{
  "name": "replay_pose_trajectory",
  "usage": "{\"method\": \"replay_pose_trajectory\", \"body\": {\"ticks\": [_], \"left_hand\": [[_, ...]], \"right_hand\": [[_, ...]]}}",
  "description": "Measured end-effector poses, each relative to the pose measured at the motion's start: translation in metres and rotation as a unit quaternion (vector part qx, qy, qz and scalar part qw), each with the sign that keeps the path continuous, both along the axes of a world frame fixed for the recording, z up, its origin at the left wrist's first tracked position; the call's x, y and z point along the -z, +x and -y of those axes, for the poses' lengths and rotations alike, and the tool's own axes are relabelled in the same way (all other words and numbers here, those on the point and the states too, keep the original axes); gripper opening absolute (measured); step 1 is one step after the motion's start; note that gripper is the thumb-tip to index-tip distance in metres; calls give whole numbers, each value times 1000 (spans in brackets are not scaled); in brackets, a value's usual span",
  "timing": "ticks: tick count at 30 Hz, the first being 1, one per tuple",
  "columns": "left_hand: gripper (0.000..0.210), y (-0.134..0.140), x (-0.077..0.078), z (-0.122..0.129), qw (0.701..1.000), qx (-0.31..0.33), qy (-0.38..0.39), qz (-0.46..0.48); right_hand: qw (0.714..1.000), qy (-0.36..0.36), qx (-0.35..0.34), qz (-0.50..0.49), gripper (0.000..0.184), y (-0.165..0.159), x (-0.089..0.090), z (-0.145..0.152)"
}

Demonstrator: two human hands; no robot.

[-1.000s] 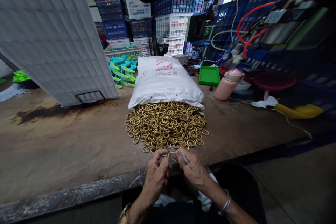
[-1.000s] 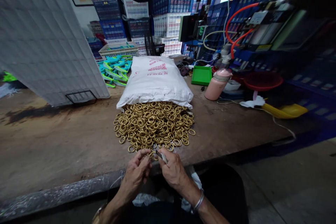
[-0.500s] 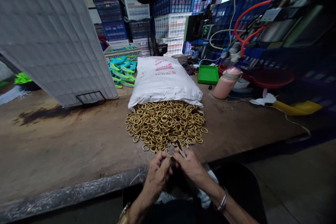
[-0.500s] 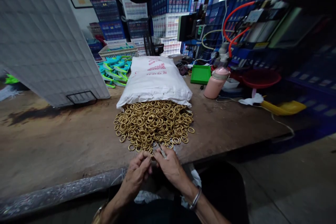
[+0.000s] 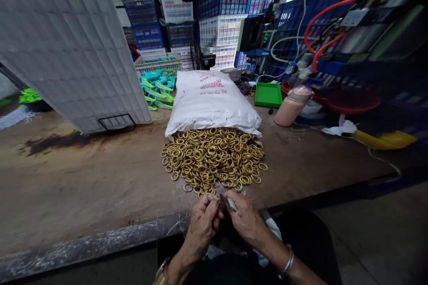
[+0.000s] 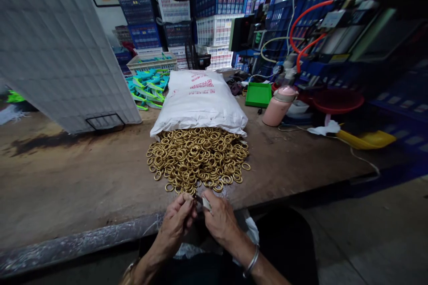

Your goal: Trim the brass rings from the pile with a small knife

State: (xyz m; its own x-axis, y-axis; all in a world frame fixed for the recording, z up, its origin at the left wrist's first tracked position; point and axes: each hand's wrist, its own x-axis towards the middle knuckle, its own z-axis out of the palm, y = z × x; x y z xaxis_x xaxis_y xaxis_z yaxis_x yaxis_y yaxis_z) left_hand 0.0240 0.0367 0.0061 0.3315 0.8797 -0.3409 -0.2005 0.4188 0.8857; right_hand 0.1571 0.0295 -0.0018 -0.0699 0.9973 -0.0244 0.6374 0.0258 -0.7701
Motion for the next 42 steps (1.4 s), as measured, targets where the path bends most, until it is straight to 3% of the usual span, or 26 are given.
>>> {"method": "replay_pose_trajectory", "body": {"ticks": [6,13,16,21,26,31,36,42], "left_hand": [[42,0,-1,-2,1000,-12,-6,-9],[37,-7,-13,15,998,38,54,2],[38,-9,-13,20,997,57,17,39],[38,-15,2,17,994,24,-32,105],[21,-24,4,14,984,-32,-64,165],[24,-29,1,12,973,-24,-94,208],[23,-32,3,4,972,-67,-99,203],[28,-24,0,-16,990,-105,-16,93]], "right_hand": [[993,-1,-39,111,22,-7,-4,2],[978,-10,11,210,22,8,3,-4],[983,18,19,184,20,10,4,-10],[987,89,26,129,16,-5,1,-31],[973,92,72,199,9,-26,-3,-49],[962,65,75,255,9,-37,-8,-57],[972,83,82,204,12,-27,0,-59],[987,118,103,31,24,-11,16,-47]]}}
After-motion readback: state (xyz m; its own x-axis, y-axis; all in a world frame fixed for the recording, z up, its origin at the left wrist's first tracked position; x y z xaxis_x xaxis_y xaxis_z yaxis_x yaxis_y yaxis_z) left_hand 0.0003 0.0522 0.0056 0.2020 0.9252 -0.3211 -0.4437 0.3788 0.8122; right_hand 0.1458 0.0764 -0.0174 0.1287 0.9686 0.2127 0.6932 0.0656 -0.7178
